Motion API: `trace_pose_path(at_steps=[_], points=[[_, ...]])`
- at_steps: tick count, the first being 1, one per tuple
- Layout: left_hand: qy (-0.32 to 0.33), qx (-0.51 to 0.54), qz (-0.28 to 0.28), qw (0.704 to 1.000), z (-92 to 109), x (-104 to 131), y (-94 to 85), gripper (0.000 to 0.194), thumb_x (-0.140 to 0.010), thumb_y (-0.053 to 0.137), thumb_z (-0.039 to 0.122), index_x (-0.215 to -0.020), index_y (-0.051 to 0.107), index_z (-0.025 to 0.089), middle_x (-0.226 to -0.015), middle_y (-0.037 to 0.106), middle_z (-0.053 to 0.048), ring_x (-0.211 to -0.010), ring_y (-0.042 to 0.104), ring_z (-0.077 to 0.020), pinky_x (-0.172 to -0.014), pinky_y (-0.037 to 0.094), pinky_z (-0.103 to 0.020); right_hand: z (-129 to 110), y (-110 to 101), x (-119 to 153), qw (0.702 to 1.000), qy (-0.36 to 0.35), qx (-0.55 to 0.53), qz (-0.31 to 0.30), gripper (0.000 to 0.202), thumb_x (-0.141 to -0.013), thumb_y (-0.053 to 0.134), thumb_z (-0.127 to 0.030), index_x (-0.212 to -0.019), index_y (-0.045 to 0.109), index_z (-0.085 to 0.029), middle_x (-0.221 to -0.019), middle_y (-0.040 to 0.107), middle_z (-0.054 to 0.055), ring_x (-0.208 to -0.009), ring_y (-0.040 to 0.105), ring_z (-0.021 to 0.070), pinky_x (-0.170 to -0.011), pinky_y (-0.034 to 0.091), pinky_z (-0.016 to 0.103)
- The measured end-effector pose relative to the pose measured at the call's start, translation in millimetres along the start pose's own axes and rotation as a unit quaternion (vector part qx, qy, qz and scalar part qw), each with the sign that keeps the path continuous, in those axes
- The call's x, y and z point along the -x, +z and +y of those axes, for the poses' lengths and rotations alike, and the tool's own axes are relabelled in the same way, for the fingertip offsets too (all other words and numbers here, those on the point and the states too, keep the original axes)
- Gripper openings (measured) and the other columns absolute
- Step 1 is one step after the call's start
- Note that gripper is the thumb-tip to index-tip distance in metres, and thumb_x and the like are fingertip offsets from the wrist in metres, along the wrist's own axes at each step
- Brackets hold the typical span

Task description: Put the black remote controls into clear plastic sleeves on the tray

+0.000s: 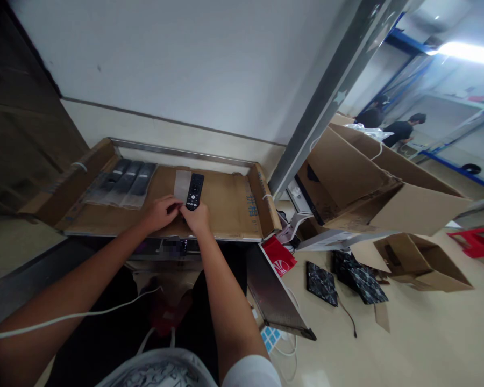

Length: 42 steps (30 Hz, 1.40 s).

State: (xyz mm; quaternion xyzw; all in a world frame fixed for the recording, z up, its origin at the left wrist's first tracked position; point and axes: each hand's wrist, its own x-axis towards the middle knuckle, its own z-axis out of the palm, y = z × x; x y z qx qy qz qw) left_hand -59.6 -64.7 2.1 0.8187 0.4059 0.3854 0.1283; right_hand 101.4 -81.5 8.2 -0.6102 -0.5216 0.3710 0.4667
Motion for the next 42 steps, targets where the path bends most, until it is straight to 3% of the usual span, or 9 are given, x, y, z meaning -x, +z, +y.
trace_pose_path(at_steps=[7, 14, 22, 27, 32, 36, 42], points=[[0.024, -0.048, -0.025, 0.998, 5, 3, 2.5, 0.025, -0.09, 0.05, 0.013, -0.102, 0.07, 0.019, -0.101, 0.065, -0.008, -0.092, 0.063, -0.0203, -0.086, 0.052, -0.033, -4, 0, 6, 0.997, -0.019, 0.049, 0.051, 0.018, -0.071, 0.072, -0.033, -0.075, 0.063, -0.018, -0.068, 0.066, 0.0, -0.063, 0.06, 0.0158, -0.058, 0.043, 0.024], [-0.001, -0.105, -0.006, 0.994, 4, 4, 7.4, 0.027, -0.086, 0.052, 0.01, -0.105, 0.069, 0.018, -0.107, 0.064, -0.01, -0.095, 0.063, -0.0227, -0.085, 0.052, -0.034, -4, 1, 6, 0.997, 0.003, 0.04, 0.062, 0.013, -0.071, 0.069, -0.027, -0.072, 0.059, -0.019, -0.063, 0.063, -0.002, -0.06, 0.061, 0.0156, -0.054, 0.042, 0.023], [-0.027, -0.129, 0.012, 0.991, 11, 5, 2.1, 0.014, -0.087, 0.053, 0.014, -0.093, 0.065, 0.018, -0.094, 0.063, -0.008, -0.083, 0.061, -0.021, -0.075, 0.048, -0.032, -2, 4, 4, 0.998, 0.02, -0.01, 0.055, 0.014, -0.071, 0.069, -0.024, -0.071, 0.055, -0.02, -0.06, 0.062, -0.002, -0.056, 0.066, 0.0168, -0.05, 0.046, 0.022], [-0.03, -0.114, 0.014, 0.993, 10, 4, 2.3, 0.013, -0.092, 0.052, 0.017, -0.087, 0.063, 0.019, -0.087, 0.062, -0.007, -0.081, 0.06, -0.0207, -0.074, 0.046, -0.031, -8, -7, 14, 0.993, 0.066, -0.099, -0.005, 0.023, -0.075, 0.072, -0.032, -0.08, 0.053, -0.021, -0.059, 0.061, -0.003, -0.05, 0.065, 0.0174, -0.044, 0.05, 0.023], [-0.035, -0.089, -0.005, 0.995, 9, 3, 2.1, 0.015, -0.094, 0.052, 0.02, -0.086, 0.065, 0.019, -0.087, 0.062, -0.007, -0.08, 0.06, -0.0204, -0.074, 0.046, -0.032, -19, -67, 59, 0.981, 0.102, -0.096, -0.134, 0.037, -0.083, 0.068, -0.055, -0.09, 0.052, -0.023, -0.059, 0.059, -0.006, -0.038, 0.054, 0.0122, -0.034, 0.041, 0.021], [-0.023, -0.076, -0.01, 0.997, 9, 3, 1.9, 0.017, -0.095, 0.052, 0.021, -0.088, 0.067, 0.018, -0.089, 0.064, -0.007, -0.084, 0.061, -0.0199, -0.078, 0.047, -0.031, -32, -106, 83, 0.947, 0.153, -0.019, -0.282, 0.038, -0.085, 0.068, -0.056, -0.095, 0.057, -0.022, -0.058, 0.06, -0.006, -0.036, 0.053, 0.0105, -0.032, 0.039, 0.019], [0.004, -0.042, -0.022, 0.999, 7, 4, 1.7, 0.019, -0.095, 0.05, 0.021, -0.092, 0.068, 0.018, -0.091, 0.066, -0.007, -0.084, 0.063, -0.0197, -0.079, 0.05, -0.032, -38, -94, 65, 0.934, 0.152, 0.016, -0.324, 0.033, -0.088, 0.068, -0.051, -0.088, 0.058, -0.021, -0.057, 0.058, -0.006, -0.036, 0.051, 0.0085, -0.031, 0.037, 0.017]])
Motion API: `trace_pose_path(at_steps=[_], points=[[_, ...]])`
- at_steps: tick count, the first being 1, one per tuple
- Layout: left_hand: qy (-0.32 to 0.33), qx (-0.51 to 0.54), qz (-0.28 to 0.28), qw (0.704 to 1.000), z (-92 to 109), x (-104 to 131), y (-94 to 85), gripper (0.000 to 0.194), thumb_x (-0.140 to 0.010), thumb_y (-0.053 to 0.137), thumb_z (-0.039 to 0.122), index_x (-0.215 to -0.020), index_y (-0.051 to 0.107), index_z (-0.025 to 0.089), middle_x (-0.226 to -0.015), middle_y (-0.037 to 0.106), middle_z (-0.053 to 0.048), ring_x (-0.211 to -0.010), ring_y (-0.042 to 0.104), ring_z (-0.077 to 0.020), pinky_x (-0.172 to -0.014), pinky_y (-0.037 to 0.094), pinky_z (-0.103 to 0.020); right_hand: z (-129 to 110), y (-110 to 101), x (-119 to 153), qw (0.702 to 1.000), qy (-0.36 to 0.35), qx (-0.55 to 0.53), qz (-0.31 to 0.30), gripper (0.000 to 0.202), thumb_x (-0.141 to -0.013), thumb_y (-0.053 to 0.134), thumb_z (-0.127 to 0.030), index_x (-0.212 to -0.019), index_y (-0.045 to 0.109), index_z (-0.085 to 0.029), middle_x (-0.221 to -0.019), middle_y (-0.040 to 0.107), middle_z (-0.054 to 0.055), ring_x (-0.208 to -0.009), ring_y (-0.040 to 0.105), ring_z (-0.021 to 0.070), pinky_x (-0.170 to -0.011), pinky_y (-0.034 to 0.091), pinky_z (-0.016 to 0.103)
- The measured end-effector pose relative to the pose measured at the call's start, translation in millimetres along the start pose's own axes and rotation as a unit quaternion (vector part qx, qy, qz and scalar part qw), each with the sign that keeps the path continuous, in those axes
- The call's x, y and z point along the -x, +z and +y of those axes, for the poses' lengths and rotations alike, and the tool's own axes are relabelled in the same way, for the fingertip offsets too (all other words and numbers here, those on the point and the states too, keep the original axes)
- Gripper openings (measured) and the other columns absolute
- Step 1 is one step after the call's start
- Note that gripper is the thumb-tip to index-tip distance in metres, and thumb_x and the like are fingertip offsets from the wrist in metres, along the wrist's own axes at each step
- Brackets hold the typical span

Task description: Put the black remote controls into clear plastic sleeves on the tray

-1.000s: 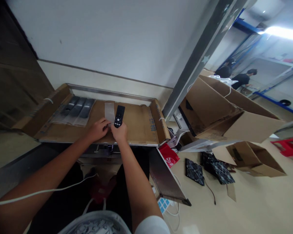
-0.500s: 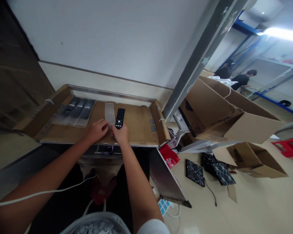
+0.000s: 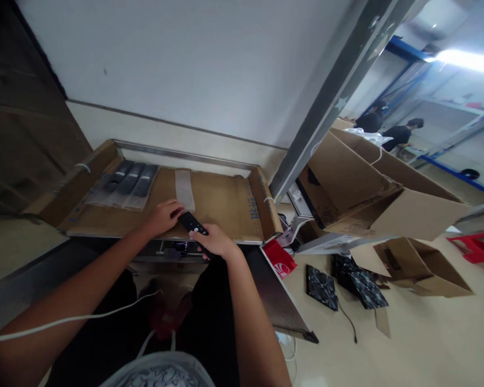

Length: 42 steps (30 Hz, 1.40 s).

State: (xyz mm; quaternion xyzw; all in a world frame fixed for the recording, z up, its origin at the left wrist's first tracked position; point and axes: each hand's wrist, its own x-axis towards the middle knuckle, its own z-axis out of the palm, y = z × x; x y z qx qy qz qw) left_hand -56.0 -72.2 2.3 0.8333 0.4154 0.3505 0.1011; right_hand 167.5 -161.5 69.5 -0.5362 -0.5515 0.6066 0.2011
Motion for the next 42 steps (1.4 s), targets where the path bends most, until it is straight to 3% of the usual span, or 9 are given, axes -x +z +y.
trace_pose_path(at_steps=[9, 18, 22, 25, 28, 35, 39, 42], points=[[-0.013, 0.034, -0.001, 0.999, -2, 1, -2.9, 0.022, -0.091, 0.051, 0.018, -0.1, 0.071, 0.018, -0.099, 0.069, -0.008, -0.088, 0.065, -0.0202, -0.086, 0.052, -0.034, -3, -17, -14, 0.999, 0.02, 0.01, -0.035, 0.04, -0.084, 0.072, -0.058, -0.084, 0.06, -0.02, -0.056, 0.059, -0.004, -0.036, 0.052, 0.0096, -0.032, 0.037, 0.018], [-0.006, 0.056, 0.005, 0.998, 1, 0, -7.0, 0.022, -0.091, 0.05, 0.018, -0.098, 0.071, 0.017, -0.098, 0.07, -0.008, -0.087, 0.066, -0.02, -0.084, 0.052, -0.033, -9, -21, -31, 0.999, 0.008, 0.043, -0.008, 0.037, -0.086, 0.07, -0.055, -0.084, 0.057, -0.02, -0.051, 0.057, -0.006, -0.035, 0.05, 0.0106, -0.033, 0.037, 0.019], [-0.014, 0.055, 0.008, 0.998, 2, 0, -8.7, 0.021, -0.09, 0.05, 0.017, -0.098, 0.07, 0.017, -0.096, 0.069, -0.008, -0.084, 0.065, -0.0199, -0.081, 0.052, -0.033, -2, -15, -38, 0.999, -0.037, 0.011, 0.0, 0.046, -0.085, 0.071, -0.052, -0.115, 0.059, -0.02, -0.056, 0.057, -0.008, -0.039, 0.051, 0.0108, -0.035, 0.041, 0.019], [-0.018, 0.062, 0.015, 0.998, 1, 0, -8.6, 0.021, -0.089, 0.05, 0.016, -0.098, 0.069, 0.016, -0.093, 0.069, -0.008, -0.081, 0.065, -0.0191, -0.078, 0.051, -0.032, 2, -8, -43, 0.998, -0.052, -0.015, 0.018, 0.071, -0.086, 0.071, -0.051, -0.145, 0.045, -0.023, -0.063, 0.059, -0.007, -0.043, 0.052, 0.0113, -0.036, 0.042, 0.019], [-0.021, 0.072, 0.027, 0.997, 0, -1, -8.3, 0.019, -0.088, 0.051, 0.017, -0.096, 0.068, 0.016, -0.09, 0.069, -0.007, -0.079, 0.065, -0.0187, -0.074, 0.051, -0.031, 2, 0, -47, 0.998, -0.05, -0.027, 0.027, 0.076, -0.089, 0.068, -0.05, -0.154, 0.036, -0.025, -0.061, 0.058, -0.007, -0.04, 0.05, 0.0105, -0.035, 0.04, 0.019], [-0.057, 0.097, 0.043, 0.993, -3, -1, -8.2, 0.014, -0.088, 0.055, 0.023, -0.094, 0.067, 0.017, -0.09, 0.071, -0.006, -0.079, 0.067, -0.0187, -0.074, 0.053, -0.031, 4, 15, -70, 0.993, -0.075, -0.033, 0.079, 0.047, -0.092, 0.067, -0.042, -0.131, 0.049, -0.025, -0.064, 0.056, -0.007, -0.038, 0.051, 0.0108, -0.034, 0.038, 0.019], [-0.066, 0.121, 0.064, 0.988, -9, -1, -3.0, 0.015, -0.087, 0.056, 0.023, -0.094, 0.068, 0.017, -0.09, 0.072, -0.007, -0.079, 0.067, -0.0192, -0.074, 0.054, -0.031, 7, 24, -91, 0.978, -0.082, 0.002, 0.193, 0.027, -0.09, 0.069, -0.039, -0.108, 0.056, -0.023, -0.066, 0.056, -0.006, -0.045, 0.054, 0.0116, -0.042, 0.045, 0.022], [-0.081, 0.131, 0.071, 0.985, -13, 0, 1.2, 0.016, -0.086, 0.057, 0.024, -0.095, 0.068, 0.017, -0.09, 0.073, -0.007, -0.079, 0.068, -0.0199, -0.075, 0.054, -0.032, 0, 32, -105, 0.942, -0.102, 0.087, 0.306, 0.016, -0.091, 0.064, -0.035, -0.086, 0.058, -0.021, -0.076, 0.064, 0.001, -0.068, 0.064, 0.0162, -0.065, 0.053, 0.027]])
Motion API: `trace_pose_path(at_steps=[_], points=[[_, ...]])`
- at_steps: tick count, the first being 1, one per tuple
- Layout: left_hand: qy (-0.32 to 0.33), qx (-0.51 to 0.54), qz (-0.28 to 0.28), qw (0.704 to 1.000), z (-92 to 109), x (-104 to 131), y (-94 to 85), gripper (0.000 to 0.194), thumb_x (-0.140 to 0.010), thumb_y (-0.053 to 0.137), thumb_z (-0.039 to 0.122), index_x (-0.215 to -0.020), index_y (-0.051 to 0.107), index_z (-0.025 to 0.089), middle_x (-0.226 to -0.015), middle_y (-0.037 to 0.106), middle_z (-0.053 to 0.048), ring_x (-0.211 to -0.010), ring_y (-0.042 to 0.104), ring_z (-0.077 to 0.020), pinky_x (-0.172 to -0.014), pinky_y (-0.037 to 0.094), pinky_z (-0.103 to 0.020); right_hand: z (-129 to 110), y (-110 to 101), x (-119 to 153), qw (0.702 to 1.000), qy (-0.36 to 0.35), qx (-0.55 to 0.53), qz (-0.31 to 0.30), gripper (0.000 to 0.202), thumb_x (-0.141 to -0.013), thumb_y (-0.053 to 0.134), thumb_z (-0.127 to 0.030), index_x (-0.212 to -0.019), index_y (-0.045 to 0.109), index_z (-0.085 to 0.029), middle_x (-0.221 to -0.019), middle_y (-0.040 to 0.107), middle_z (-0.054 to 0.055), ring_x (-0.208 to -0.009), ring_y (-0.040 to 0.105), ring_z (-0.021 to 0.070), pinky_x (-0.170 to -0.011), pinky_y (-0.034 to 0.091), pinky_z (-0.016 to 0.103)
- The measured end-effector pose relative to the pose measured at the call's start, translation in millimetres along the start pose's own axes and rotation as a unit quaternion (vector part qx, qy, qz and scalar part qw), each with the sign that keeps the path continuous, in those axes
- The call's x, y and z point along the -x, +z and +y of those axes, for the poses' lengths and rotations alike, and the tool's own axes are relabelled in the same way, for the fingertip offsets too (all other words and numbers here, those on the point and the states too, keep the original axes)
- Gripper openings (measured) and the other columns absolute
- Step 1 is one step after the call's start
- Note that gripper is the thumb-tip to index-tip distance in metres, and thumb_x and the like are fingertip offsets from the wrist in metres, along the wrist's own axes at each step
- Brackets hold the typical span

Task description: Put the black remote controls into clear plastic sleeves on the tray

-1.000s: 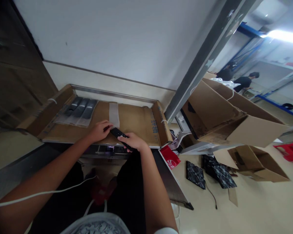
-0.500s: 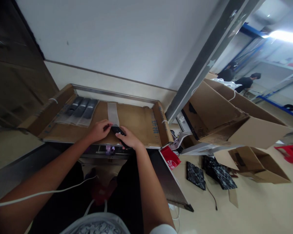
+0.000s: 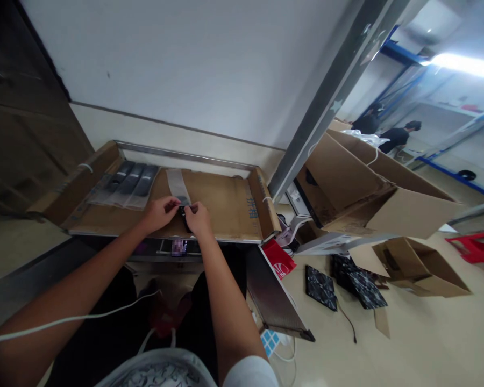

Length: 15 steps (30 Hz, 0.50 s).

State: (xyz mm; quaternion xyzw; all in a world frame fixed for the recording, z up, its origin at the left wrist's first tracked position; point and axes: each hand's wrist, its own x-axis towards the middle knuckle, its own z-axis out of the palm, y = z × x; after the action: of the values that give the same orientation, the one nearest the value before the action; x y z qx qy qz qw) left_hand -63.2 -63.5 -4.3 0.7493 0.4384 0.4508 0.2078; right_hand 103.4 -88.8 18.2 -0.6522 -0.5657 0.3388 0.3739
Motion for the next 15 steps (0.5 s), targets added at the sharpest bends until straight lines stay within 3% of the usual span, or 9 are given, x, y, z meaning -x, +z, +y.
trace_pose_path(at_steps=[3, 6, 10, 15], points=[[-0.029, 0.009, 0.001, 1.0, -3, -1, 1.3, 0.016, -0.085, 0.058, 0.025, -0.094, 0.068, 0.017, -0.089, 0.073, -0.007, -0.08, 0.068, -0.0206, -0.076, 0.054, -0.033, -11, 13, -4, 0.995, 0.002, 0.057, 0.081, 0.022, -0.096, 0.056, -0.037, -0.082, 0.059, -0.02, -0.087, 0.069, 0.009, -0.087, 0.066, 0.0227, -0.084, 0.052, 0.035], [-0.07, 0.015, 0.009, 0.997, -5, -2, 0.2, 0.015, -0.083, 0.06, 0.024, -0.093, 0.068, 0.018, -0.09, 0.074, -0.007, -0.081, 0.068, -0.0211, -0.076, 0.054, -0.033, -13, 23, -2, 0.995, 0.016, 0.041, 0.095, 0.024, -0.096, 0.055, -0.041, -0.095, 0.063, -0.018, -0.098, 0.071, 0.013, -0.097, 0.066, 0.0263, -0.092, 0.05, 0.04], [-0.106, 0.02, 0.011, 0.994, -6, -3, -2.5, 0.016, -0.083, 0.06, 0.024, -0.096, 0.067, 0.018, -0.089, 0.074, -0.006, -0.081, 0.068, -0.0208, -0.077, 0.053, -0.034, 0, 22, 0, 0.998, -0.056, -0.003, 0.026, 0.037, -0.085, 0.064, -0.03, -0.12, 0.06, -0.017, -0.122, 0.067, 0.012, -0.114, 0.062, 0.0237, -0.103, 0.047, 0.038], [-0.11, 0.021, 0.011, 0.994, -6, -3, -3.9, 0.015, -0.084, 0.059, 0.024, -0.096, 0.067, 0.018, -0.09, 0.073, -0.006, -0.083, 0.068, -0.0209, -0.079, 0.053, -0.035, 0, -9, 4, 0.977, -0.185, 0.02, -0.103, 0.062, -0.069, 0.073, -0.019, -0.13, 0.059, -0.017, -0.133, 0.061, 0.011, -0.123, 0.057, 0.0236, -0.111, 0.042, 0.039]])
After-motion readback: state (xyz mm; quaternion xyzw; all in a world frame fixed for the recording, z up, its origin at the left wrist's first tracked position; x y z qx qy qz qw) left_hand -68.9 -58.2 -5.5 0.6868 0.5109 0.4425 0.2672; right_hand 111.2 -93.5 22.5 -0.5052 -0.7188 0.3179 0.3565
